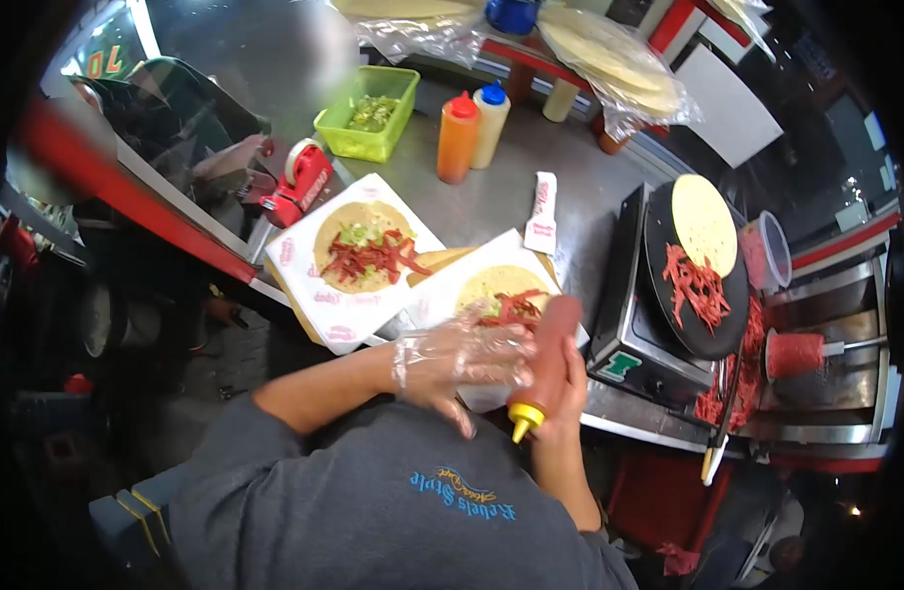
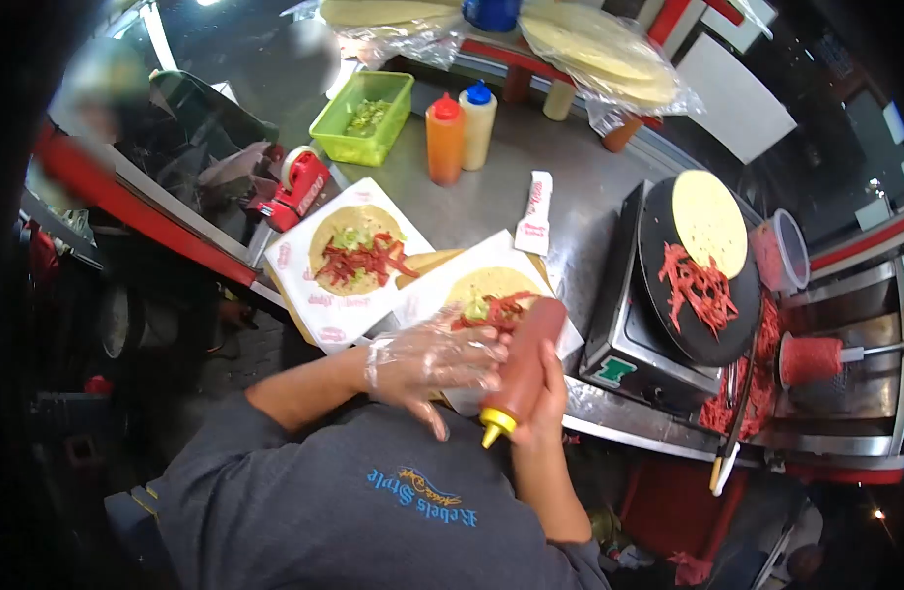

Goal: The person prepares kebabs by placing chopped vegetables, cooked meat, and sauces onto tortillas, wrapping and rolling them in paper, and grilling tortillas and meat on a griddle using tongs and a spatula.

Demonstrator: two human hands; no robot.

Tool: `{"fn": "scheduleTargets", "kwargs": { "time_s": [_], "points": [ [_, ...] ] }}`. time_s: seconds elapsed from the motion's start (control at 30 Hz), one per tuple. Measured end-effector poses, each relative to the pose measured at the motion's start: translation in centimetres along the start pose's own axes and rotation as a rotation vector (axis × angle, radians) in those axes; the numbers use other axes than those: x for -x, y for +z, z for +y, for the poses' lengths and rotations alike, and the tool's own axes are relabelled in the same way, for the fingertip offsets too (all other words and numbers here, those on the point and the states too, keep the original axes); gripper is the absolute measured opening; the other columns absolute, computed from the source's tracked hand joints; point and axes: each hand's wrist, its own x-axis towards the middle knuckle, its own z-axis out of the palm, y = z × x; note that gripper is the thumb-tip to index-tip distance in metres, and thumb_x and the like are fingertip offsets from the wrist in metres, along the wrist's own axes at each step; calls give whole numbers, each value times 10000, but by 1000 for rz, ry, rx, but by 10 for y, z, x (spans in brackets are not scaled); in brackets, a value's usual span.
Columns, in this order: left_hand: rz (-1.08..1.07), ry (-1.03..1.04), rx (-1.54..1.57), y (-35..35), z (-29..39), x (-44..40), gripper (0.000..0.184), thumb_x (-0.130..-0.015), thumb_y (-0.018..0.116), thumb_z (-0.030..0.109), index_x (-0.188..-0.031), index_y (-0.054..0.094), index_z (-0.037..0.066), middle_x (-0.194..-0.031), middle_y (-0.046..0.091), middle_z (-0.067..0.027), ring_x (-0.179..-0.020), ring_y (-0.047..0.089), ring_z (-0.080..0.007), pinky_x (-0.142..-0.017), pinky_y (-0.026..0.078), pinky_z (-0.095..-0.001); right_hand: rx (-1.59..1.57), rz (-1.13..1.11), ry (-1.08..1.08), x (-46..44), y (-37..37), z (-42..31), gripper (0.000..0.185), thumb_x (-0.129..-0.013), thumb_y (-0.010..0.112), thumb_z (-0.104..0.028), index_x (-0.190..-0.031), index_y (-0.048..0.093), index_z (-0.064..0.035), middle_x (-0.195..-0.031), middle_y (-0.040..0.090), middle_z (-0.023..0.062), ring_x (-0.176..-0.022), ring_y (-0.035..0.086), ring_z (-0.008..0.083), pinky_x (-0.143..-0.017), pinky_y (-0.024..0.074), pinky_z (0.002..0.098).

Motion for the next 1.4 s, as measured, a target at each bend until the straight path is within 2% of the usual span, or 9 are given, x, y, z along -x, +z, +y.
{"fn": "scheduleTargets", "kwargs": {
  "time_s": [0.13, 0.3, 0.43, 0.57, 0.67, 0.9, 1.03, 1.13, 1.4],
  "points": [
    [88, -740, -490, -37, -65, 41, 419, -939, 698, 360, -1338, 642, 246, -1381, 630, 6, -1465, 425, -265, -1207, 25, -732, -143, 41, -204, 20, 24, 2, 598, -984, 640, -402, -1377, 436, 0, -1123, 599, 180, -929, 650, 253, -765, 610, 400],
    [-481, -584, -769, -58, -115, 43, 251, -928, 674, 300, -1170, 723, 256, -1273, 682, 30, -1419, 478, -219, -1167, -19, -802, -170, 78, -92, 9, 18, 9, 555, -979, 655, -410, -1318, 486, -3, -1071, 632, 153, -923, 648, 235, -795, 600, 370],
    [-309, -684, -773, -88, -113, 49, 282, -888, 674, 221, -1154, 724, 302, -1170, 705, 63, -1340, 555, -190, -1202, 39, -776, -160, 86, -58, 7, 20, 19, 528, -977, 656, -417, -1249, 520, 15, -1064, 633, 140, -911, 649, 233, -792, 598, 367],
    [-329, -356, -947, -105, -126, 106, 322, -894, 651, 223, -1194, 716, 319, -1162, 717, 59, -1303, 588, -199, -1218, 50, -742, -137, 110, -73, 18, 12, 25, 529, -968, 667, -389, -1305, 531, -5, -1102, 629, 143, -929, 655, 225, -805, 601, 364],
    [-564, -603, -800, -120, -95, 76, 322, -966, 556, 349, -1257, 683, 292, -1298, 682, 3, -1371, 536, -221, -1213, 71, -752, -139, 173, -92, 19, 6, 27, 538, -970, 668, -409, -1265, 501, 9, -1054, 630, 138, -897, 652, 232, -785, 604, 376],
    [-410, -724, -727, -112, -95, 42, 403, -960, 536, 348, -1299, 680, 186, -1380, 647, -22, -1416, 495, -229, -1202, 47, -755, -150, 163, -107, 23, 8, 28, 528, -963, 680, -402, -1243, 513, 14, -1052, 632, 142, -894, 656, 238, -778, 607, 380],
    [-388, -553, -887, -93, -119, 46, 416, -970, 540, 316, -1349, 639, 175, -1424, 603, -12, -1406, 495, -220, -1186, 79, -772, -128, 154, -107, 22, 8, 26, 522, -961, 683, -414, -1208, 539, 22, -1018, 643, 141, -861, 661, 246, -773, 606, 370],
    [-545, -830, -565, -82, -152, 49, 355, -987, 528, 307, -1274, 693, 180, -1343, 659, -29, -1392, 515, -207, -1232, 55, -712, -158, 203, -125, 29, 9, 24, 527, -970, 664, -427, -1207, 543, 28, -997, 647, 144, -837, 663, 257, -761, 608, 376],
    [-548, -599, -874, -111, -113, 50, 335, -998, 504, 277, -1247, 709, 187, -1330, 670, -43, -1376, 531, -215, -1247, 45, -689, -24, 258, -241, 42, 10, 9, 555, -1001, 629, -414, -1296, 480, 31, -1049, 636, 161, -860, 676, 267, -740, 622, 392]
  ]
}}
